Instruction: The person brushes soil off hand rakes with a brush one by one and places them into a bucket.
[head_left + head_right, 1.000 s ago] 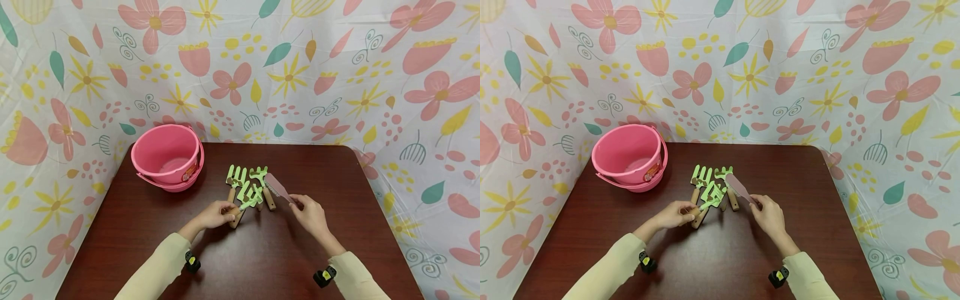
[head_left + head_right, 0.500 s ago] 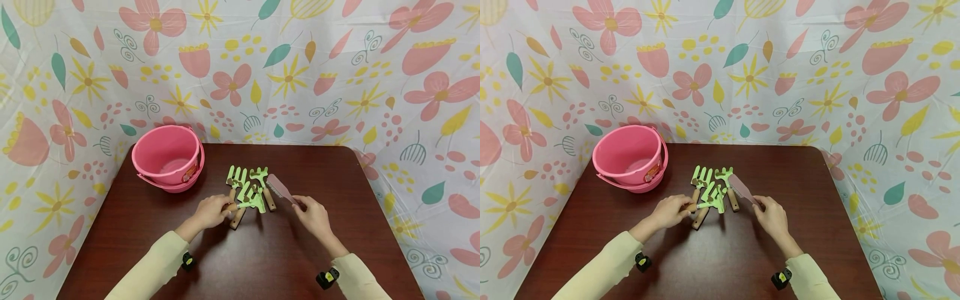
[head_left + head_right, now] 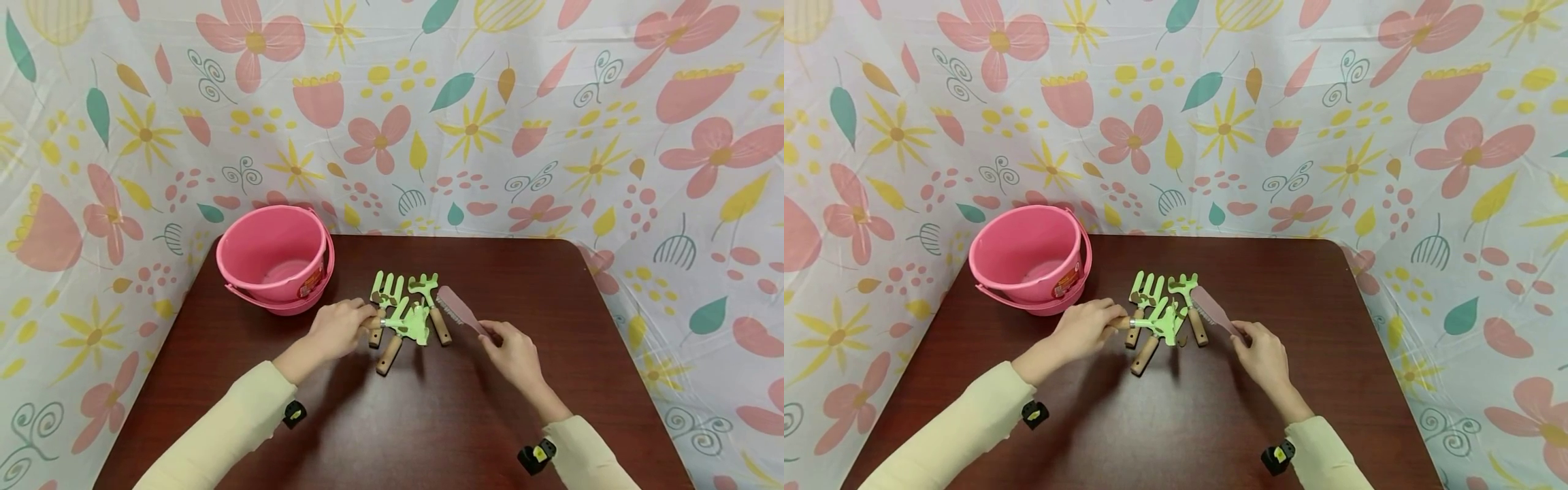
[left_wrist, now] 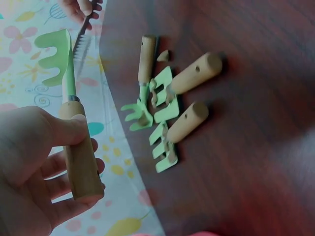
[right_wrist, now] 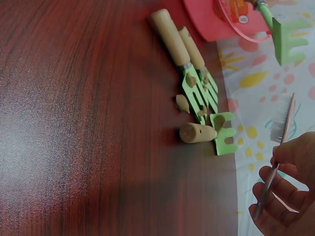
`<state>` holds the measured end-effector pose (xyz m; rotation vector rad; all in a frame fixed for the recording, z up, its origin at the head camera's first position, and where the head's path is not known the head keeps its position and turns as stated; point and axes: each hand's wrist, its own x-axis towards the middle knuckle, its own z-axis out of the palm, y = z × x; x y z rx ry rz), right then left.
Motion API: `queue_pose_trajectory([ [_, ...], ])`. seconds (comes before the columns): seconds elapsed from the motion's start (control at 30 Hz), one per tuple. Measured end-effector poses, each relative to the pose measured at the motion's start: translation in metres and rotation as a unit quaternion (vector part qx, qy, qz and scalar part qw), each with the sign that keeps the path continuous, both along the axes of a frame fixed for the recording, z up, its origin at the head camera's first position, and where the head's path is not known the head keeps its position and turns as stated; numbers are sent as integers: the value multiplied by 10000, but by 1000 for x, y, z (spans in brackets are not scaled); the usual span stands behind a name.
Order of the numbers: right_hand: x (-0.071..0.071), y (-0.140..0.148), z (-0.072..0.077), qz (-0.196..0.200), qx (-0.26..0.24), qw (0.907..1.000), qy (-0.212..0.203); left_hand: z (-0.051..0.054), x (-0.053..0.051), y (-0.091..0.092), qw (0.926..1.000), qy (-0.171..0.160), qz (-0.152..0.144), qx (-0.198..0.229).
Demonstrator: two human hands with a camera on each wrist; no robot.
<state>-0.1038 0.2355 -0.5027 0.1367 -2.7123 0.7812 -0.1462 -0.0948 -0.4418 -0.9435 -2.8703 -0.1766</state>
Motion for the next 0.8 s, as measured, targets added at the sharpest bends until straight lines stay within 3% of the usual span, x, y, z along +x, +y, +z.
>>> queue_pose_trajectory([
  [0.2,0,0,0,-11,-13,10000,-81,19,-8,-9,9993,205,60,-297],
  [0.47,0,2,0,15,-7,10000,-90,40,-20,-24,9976,571,179,-351],
  [0.8,0,1,0,21,-28,10000,-68,60,-44,-42,9967,388,591,-394],
])
